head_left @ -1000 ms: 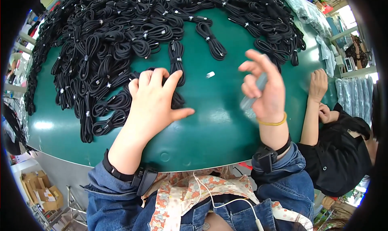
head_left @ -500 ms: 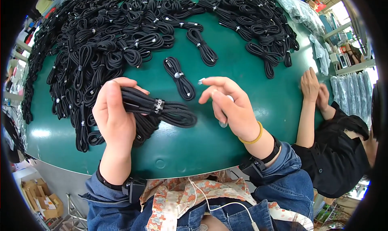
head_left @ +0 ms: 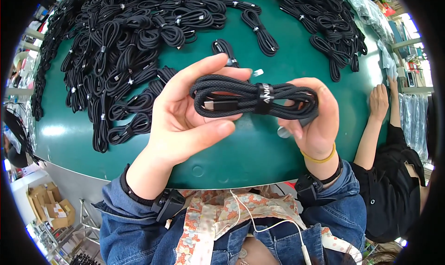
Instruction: The person picks up a bundled cable, turns it over to inspect it, and places it back on the table before repeating the process with several other cables.
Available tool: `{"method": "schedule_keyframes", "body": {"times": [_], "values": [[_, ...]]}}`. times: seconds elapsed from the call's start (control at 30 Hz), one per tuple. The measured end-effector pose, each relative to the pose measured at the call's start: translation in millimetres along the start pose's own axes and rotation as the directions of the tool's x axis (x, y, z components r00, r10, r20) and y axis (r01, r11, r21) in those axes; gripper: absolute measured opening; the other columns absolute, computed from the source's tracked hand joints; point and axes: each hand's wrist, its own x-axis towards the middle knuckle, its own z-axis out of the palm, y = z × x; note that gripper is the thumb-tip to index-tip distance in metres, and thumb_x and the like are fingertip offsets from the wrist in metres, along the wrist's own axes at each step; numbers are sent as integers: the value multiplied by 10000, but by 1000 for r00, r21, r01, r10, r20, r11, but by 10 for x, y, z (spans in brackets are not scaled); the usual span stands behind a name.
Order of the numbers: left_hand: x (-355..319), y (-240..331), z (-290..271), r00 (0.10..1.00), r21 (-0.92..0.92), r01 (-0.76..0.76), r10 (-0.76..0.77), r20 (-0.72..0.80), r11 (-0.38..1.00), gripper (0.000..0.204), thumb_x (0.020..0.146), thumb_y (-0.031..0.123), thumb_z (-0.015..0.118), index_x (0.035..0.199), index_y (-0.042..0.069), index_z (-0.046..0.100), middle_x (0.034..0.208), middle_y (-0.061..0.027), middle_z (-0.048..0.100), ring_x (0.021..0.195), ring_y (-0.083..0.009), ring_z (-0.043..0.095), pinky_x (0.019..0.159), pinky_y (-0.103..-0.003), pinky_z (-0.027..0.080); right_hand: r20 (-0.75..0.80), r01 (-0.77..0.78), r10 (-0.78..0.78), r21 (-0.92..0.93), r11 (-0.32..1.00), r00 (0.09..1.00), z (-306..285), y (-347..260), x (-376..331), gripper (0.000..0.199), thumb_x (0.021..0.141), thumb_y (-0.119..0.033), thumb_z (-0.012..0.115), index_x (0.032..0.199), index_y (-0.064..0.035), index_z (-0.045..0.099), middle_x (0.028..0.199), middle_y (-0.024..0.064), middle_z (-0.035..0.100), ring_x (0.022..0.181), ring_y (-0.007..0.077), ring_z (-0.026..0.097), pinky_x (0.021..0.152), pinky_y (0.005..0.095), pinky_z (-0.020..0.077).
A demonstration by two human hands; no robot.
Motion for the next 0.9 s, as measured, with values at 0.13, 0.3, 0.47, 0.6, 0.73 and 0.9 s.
{"method": "schedule_keyframes", "body": {"times": [0.13, 0.3, 0.47, 0.6, 0.73, 0.9], "values": [[-10, -2, -13, 1000, 8, 0, 0, 22, 1000, 720, 606, -86, 626, 1239, 17, 297, 1128, -267, 436, 978, -283, 522, 764, -319, 485, -34, 10, -11, -42, 999, 999, 7, -4, -3, 394, 890, -245, 271, 948, 90, 471, 678, 145, 558, 379, 92, 420, 373, 186, 347], [12, -47, -47, 987, 63, -96, 86, 138, 993, 727, 612, -53, 641, 1243, 8, 284, 1138, -268, 431, 981, -288, 522, 773, -326, 479, -72, 34, -36, -28, 999, 997, 5, -8, -9, 442, 897, -275, 235, 937, 99, 467, 646, 139, 535, 377, 96, 417, 380, 188, 357], [-24, -13, 6, 997, 65, -67, 65, 28, 996, 672, 608, -7, 676, 1183, -15, 330, 1086, -253, 473, 904, -275, 563, 730, -315, 497, -78, -15, 7, -102, 995, 997, 42, -1, 6, 467, 899, -334, 218, 946, 71, 444, 620, 93, 501, 370, 83, 364, 366, 189, 307], [-51, 0, -49, 1000, 101, -9, 9, 9, 995, 483, 645, 78, 683, 1019, -23, 396, 949, -205, 535, 741, -251, 604, 643, -301, 519, 29, 149, -147, -210, 966, 989, 47, 59, 7, 456, 885, -348, 298, 956, 73, 458, 637, 85, 520, 390, 67, 391, 377, 171, 311], [-38, 41, -63, 984, 64, 163, -157, -86, 985, 379, 738, 310, 601, 823, 6, 392, 693, -135, 542, 526, -238, 588, 500, -299, 515, 38, 155, -151, -329, 932, 988, 56, 53, -61, 456, 851, -358, 414, 956, 81, 478, 659, 74, 541, 418, 49, 418, 389, 153, 315], [-6, 20, 16, 961, 108, 247, -230, -155, 963, 459, 805, 469, 411, 760, 13, 386, 563, -114, 498, 465, -243, 558, 417, -296, 476, 34, 80, -73, -297, 952, 997, -28, 5, -100, 404, 818, -303, 488, 934, 84, 491, 663, 58, 545, 452, 40, 436, 390, 148, 309]]}}
